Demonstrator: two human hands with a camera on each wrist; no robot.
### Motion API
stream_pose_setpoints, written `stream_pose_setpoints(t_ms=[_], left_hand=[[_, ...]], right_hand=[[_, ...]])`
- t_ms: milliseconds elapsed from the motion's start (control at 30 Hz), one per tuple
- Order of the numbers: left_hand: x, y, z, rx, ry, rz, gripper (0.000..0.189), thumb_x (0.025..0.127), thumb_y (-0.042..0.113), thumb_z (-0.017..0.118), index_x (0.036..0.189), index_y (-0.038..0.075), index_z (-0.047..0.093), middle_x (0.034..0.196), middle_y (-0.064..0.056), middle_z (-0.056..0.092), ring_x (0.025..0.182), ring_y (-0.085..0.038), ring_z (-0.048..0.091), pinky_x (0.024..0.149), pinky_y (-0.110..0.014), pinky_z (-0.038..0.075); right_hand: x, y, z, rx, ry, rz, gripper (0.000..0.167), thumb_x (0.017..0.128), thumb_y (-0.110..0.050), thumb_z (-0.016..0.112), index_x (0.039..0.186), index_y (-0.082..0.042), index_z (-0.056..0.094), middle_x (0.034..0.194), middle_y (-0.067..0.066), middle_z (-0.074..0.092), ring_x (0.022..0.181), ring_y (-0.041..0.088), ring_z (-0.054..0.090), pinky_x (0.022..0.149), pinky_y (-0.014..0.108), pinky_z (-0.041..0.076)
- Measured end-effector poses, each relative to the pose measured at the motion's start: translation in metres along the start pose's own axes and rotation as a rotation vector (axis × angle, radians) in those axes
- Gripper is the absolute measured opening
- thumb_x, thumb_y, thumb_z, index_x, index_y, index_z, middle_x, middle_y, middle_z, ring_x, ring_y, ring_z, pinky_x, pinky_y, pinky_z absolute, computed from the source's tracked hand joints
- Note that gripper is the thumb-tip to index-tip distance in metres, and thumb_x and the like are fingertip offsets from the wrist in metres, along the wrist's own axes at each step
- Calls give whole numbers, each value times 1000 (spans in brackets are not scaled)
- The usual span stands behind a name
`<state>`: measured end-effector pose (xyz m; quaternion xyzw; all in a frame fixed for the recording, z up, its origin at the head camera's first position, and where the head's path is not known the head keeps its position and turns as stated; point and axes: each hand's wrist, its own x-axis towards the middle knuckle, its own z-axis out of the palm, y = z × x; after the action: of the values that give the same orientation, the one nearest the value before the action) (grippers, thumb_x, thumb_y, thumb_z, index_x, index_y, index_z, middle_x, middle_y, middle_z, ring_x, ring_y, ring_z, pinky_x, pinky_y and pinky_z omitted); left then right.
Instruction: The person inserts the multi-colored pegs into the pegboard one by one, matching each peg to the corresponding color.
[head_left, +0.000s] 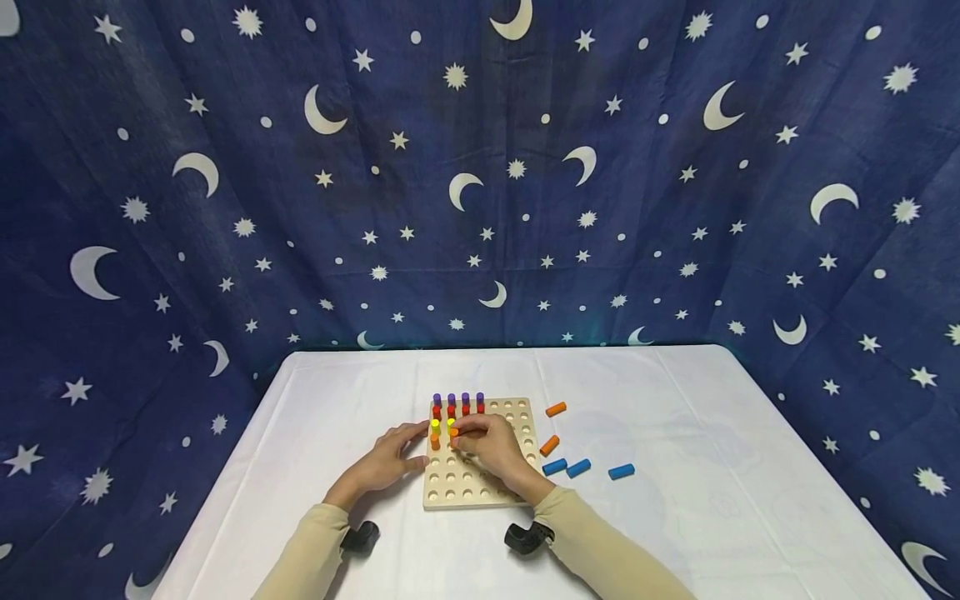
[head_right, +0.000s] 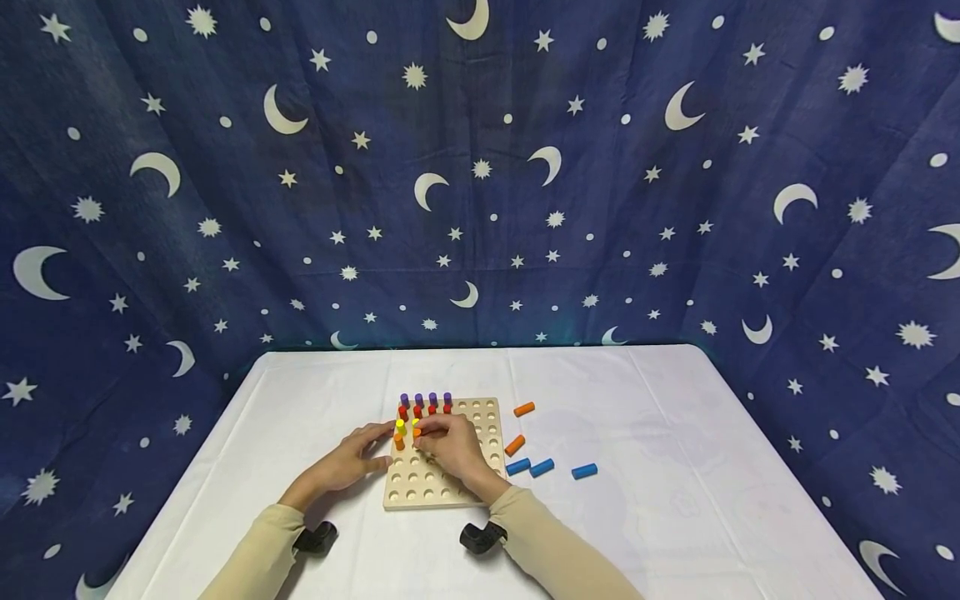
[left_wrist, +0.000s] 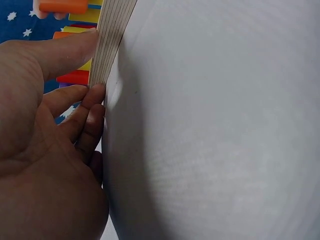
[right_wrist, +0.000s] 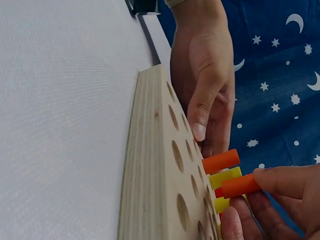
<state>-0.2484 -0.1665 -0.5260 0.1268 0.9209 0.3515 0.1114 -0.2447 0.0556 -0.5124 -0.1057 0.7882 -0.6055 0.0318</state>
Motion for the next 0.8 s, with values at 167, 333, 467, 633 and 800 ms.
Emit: stream_pose_setpoints(t_ms=[167, 333, 467, 633, 800], left_hand=[[-1, 0, -1, 1, 7, 13, 64, 90, 30, 71, 148, 18, 45, 141, -5, 55, 134, -29, 44, 116, -58, 26], [-1, 1, -1, -1, 2, 16, 65, 90, 31, 71, 148, 18, 45, 141, -5, 55, 134, -29, 44, 116, -58, 26], [0, 0, -1, -2, 1, 20, 64, 90, 32, 71, 147, 18, 46, 141, -4, 56, 133, -29, 45, 116, -59, 26], [1, -1, -1, -5, 9, 31, 64, 89, 31, 71, 147, 17, 46, 140, -4, 57, 132, -29, 45, 116, -58, 26], [0, -2, -1, -7, 14, 46, 64, 89, 29, 71, 146, 16, 47, 140, -6, 57, 131, -29, 46, 115, -58, 26]], right_hand=[[2, 3, 4, -67, 12, -29, 17, 81, -6, 78, 98, -8, 76, 90, 5, 76, 78, 8, 69, 72, 21, 56], [4, 3, 8, -153, 25, -44, 16, 81, -7, 78, 97, -12, 77, 88, 1, 76, 77, 6, 67, 70, 19, 55], [4, 2, 10, -221, 43, -55, 16, 82, -9, 79, 96, -14, 77, 87, -2, 76, 76, 5, 66, 69, 20, 54], [3, 2, 10, -273, 45, -41, 15, 82, -10, 79, 96, -15, 78, 86, -3, 76, 77, 6, 66, 71, 23, 55], [2, 0, 9, -292, 25, -28, 17, 82, -11, 78, 99, -14, 78, 86, -3, 75, 78, 6, 66, 72, 24, 55]])
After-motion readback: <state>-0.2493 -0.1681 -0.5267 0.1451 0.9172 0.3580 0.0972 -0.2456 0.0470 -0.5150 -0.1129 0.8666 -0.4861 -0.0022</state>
